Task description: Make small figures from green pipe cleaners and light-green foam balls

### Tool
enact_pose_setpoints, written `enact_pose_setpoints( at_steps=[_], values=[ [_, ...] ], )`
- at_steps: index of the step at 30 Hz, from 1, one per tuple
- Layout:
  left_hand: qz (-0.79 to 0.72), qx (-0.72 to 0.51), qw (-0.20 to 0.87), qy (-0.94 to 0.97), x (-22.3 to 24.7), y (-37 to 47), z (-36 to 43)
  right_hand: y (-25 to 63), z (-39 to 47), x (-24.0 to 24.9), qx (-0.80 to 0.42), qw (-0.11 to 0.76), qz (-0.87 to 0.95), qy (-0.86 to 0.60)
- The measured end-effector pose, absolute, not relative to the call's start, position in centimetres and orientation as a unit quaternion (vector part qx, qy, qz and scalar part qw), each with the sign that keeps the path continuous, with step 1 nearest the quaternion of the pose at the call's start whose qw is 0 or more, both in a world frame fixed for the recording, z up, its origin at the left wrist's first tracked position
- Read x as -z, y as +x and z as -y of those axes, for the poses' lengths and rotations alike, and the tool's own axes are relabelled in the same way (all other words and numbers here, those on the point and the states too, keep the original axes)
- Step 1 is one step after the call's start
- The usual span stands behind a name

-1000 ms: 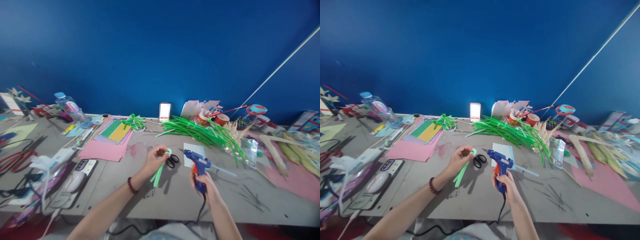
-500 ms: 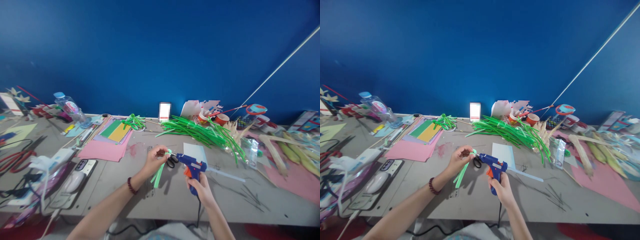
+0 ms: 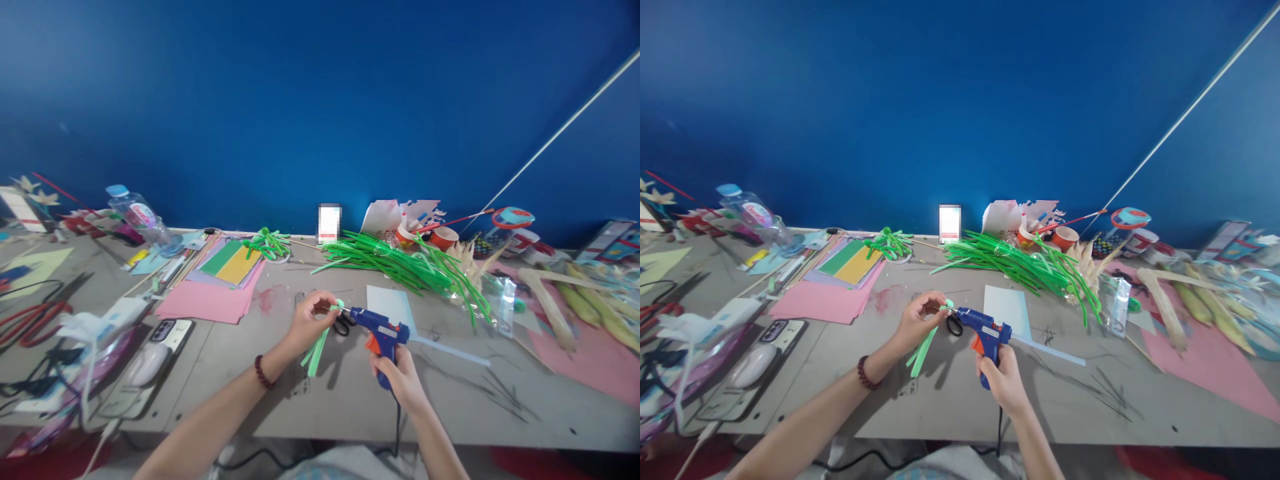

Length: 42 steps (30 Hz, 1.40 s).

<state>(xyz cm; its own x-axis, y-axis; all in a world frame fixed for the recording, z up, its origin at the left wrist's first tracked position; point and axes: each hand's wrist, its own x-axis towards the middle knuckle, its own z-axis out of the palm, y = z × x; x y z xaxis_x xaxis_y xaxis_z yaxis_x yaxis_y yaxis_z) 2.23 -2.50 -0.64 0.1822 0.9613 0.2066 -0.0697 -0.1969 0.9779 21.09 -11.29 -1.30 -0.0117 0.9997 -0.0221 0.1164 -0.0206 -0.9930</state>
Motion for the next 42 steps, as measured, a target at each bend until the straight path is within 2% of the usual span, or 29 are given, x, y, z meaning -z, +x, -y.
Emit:
enact_pose_setpoints(
  at_steps=[9, 23, 42],
  values=[
    [-0.389, -0.505, 0.497, 0.589, 1.0, 2.1, 2.4, 20.8, 11.4, 0.9, -0.455, 0.444, 0.534, -0.557],
    [-0.379, -0.508, 0.447, 0.631, 0.5, 2.2, 2.7, 20.2, 12.3, -0.3, -0.275, 0.422, 0.634, -0.587],
    [-0.411, -0.495, 0.472, 0.602, 0.1, 2.1, 2.7, 19.7, 12.3, -0.7, -0.246, 0.410, 0.662, -0.577]
  ],
)
